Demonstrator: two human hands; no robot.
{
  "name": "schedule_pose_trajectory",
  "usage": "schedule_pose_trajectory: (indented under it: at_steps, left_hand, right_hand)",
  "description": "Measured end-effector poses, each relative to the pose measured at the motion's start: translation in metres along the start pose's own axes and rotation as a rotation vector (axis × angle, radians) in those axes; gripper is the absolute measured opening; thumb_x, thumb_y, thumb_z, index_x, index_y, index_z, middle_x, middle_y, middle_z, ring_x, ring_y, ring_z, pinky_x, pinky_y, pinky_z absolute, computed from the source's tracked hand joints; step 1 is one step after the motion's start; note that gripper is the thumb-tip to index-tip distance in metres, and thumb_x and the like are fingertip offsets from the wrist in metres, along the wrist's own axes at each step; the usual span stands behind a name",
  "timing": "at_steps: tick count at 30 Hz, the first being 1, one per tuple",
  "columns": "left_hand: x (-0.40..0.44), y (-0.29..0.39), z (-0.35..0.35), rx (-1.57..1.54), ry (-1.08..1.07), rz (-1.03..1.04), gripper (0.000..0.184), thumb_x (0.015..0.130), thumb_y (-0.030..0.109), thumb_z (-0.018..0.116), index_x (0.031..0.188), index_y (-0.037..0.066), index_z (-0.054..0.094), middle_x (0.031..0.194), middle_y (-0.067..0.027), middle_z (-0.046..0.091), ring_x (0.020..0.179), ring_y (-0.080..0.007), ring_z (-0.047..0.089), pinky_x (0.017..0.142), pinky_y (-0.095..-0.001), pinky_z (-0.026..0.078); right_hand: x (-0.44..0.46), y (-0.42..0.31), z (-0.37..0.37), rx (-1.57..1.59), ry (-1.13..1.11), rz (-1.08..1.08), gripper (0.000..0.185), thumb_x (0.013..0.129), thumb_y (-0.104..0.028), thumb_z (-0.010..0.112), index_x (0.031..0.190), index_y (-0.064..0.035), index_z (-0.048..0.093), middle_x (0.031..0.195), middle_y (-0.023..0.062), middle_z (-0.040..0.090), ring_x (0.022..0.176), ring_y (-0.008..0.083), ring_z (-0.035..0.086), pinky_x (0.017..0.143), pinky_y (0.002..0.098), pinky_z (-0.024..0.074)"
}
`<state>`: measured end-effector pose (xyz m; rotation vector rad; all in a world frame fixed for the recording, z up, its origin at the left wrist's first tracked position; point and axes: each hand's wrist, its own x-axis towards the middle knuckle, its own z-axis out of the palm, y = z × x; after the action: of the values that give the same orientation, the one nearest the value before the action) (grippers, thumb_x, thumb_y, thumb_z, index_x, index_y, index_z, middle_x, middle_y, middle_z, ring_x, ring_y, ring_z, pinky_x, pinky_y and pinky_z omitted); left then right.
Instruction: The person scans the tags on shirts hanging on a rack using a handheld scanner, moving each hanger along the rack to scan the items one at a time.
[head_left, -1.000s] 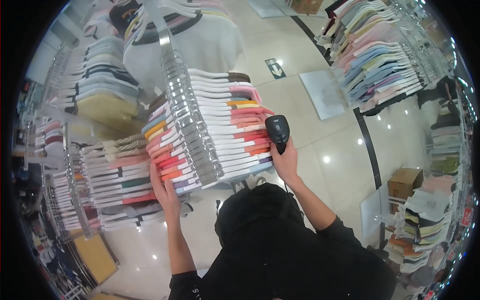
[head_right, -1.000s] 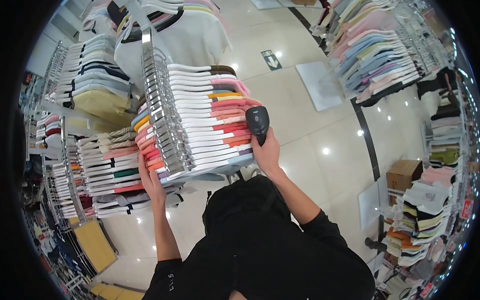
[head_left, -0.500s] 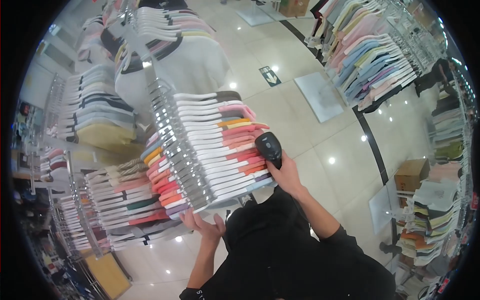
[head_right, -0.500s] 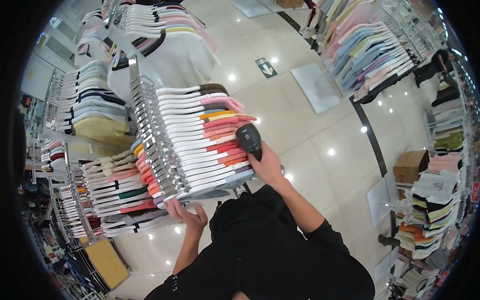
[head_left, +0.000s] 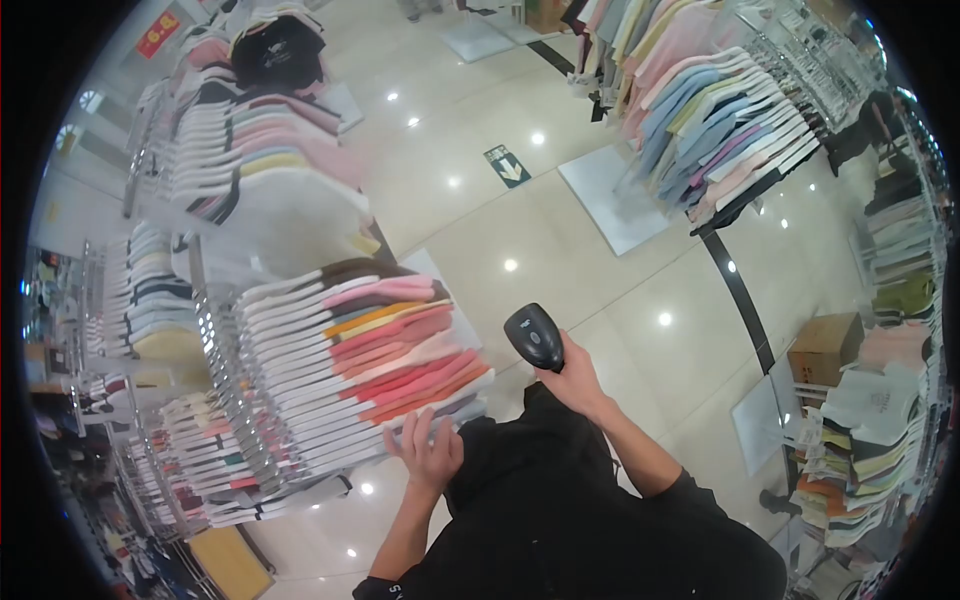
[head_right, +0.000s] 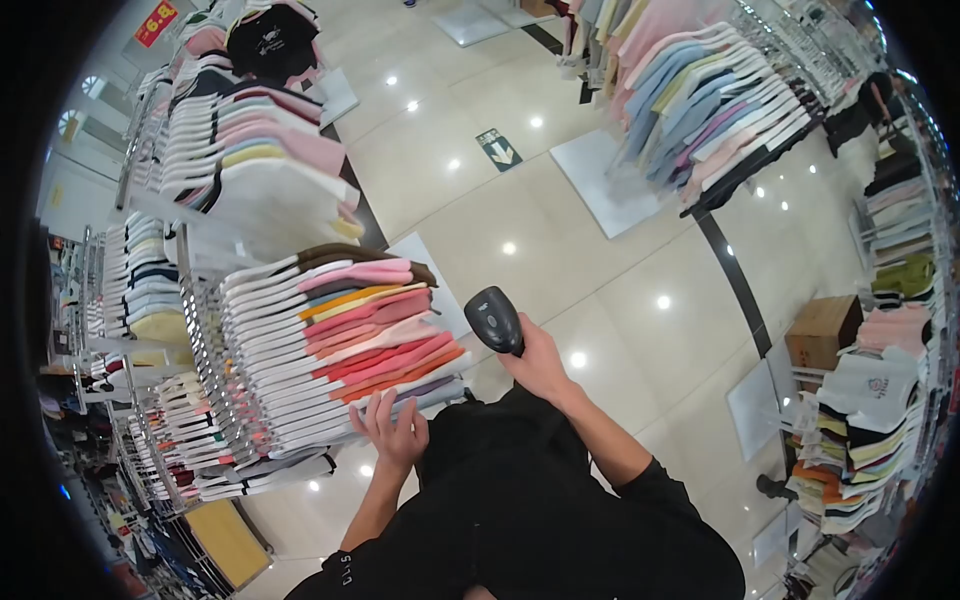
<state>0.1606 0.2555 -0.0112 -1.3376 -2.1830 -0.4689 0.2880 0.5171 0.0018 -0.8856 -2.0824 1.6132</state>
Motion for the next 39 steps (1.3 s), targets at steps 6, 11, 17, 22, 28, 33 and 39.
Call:
schedule_pose_trajectory:
  at_steps: [6,11,17,22,28,33,39]
  left_hand:
    - [0.045,0.053,0.043,-0.264,-0.308,0.047,0.013,0.080,0.012,0.067,0.092,0.008,0.066,0.101,-0.0107,0.064,0.103,-0.0296,0.063,0.103,-0.0519,0.042]
    - [0.035,0.071,0.095,-0.331,-0.721,-0.132,0.013,0.083,0.015,0.066,0.089,0.004,0.068,0.084,-0.0165,0.067,0.083,-0.0355,0.067,0.077,-0.0461,0.051]
    - [-0.027,0.032,0.203,-0.513,-1.079,-0.654,0.027,0.086,0.021,0.060,0.093,-0.004,0.069,0.083,-0.0212,0.066,0.078,-0.0344,0.067,0.075,-0.0436,0.052]
    - [-0.037,0.026,0.289,-0.815,-1.277,-1.421,0.023,0.092,0.028,0.062,0.100,0.009,0.071,0.081,-0.0001,0.065,0.069,-0.0198,0.061,0.067,-0.0407,0.051]
    - [-0.012,0.009,0.418,-0.858,-1.309,-0.645,0.025,0.091,0.033,0.065,0.097,0.009,0.071,0.075,-0.0017,0.061,0.065,-0.0148,0.058,0.057,-0.0337,0.047]
    - [0.195,0.092,0.477,-0.919,-1.263,-0.806,0.027,0.094,0.031,0.062,0.098,0.005,0.069,0.083,-0.0014,0.065,0.070,-0.0096,0.057,0.058,-0.0272,0.044]
    - [0.463,0.265,0.435,-1.103,-0.915,-0.277,0.030,0.098,0.022,0.062,0.115,-0.002,0.066,0.106,-0.0153,0.071,0.098,-0.0248,0.067,0.090,-0.0356,0.051]
  right_hand:
    - [0.004,0.034,-0.091,0.011,0.103,0.073,0.036,0.081,-0.005,0.069,0.114,-0.0024,0.057,0.091,0.0167,0.068,0.082,0.0329,0.065,0.076,0.0377,0.0517]
    - [-0.003,0.058,-0.144,0.041,0.217,0.186,0.045,0.080,-0.002,0.070,0.123,-0.0003,0.058,0.094,0.0158,0.071,0.085,0.0263,0.068,0.079,0.0359,0.0526]
    - [-0.002,0.087,-0.183,0.090,0.375,0.242,0.043,0.080,-0.003,0.070,0.122,0.0026,0.060,0.096,0.0164,0.071,0.086,0.0208,0.067,0.081,0.0344,0.0527]
    - [0.023,0.099,-0.227,0.050,0.495,0.279,0.039,0.082,-0.003,0.069,0.120,0.0030,0.061,0.095,0.0167,0.071,0.086,0.0201,0.067,0.081,0.0346,0.0524]
    - [0.071,0.083,-0.299,-0.001,0.706,0.362,0.034,0.084,-0.003,0.069,0.117,0.0036,0.063,0.097,0.0129,0.072,0.089,0.0148,0.066,0.083,0.0319,0.0524]
    - [0.107,0.083,-0.351,0.047,0.829,0.391,0.030,0.087,-0.004,0.070,0.115,0.0032,0.064,0.095,0.0076,0.071,0.087,0.0110,0.062,0.080,0.0293,0.0514]
    - [0.125,0.100,-0.406,0.127,0.997,0.439,0.026,0.089,-0.008,0.071,0.111,0.0039,0.064,0.094,0.0047,0.070,0.086,0.0094,0.060,0.078,0.0282,0.0502]
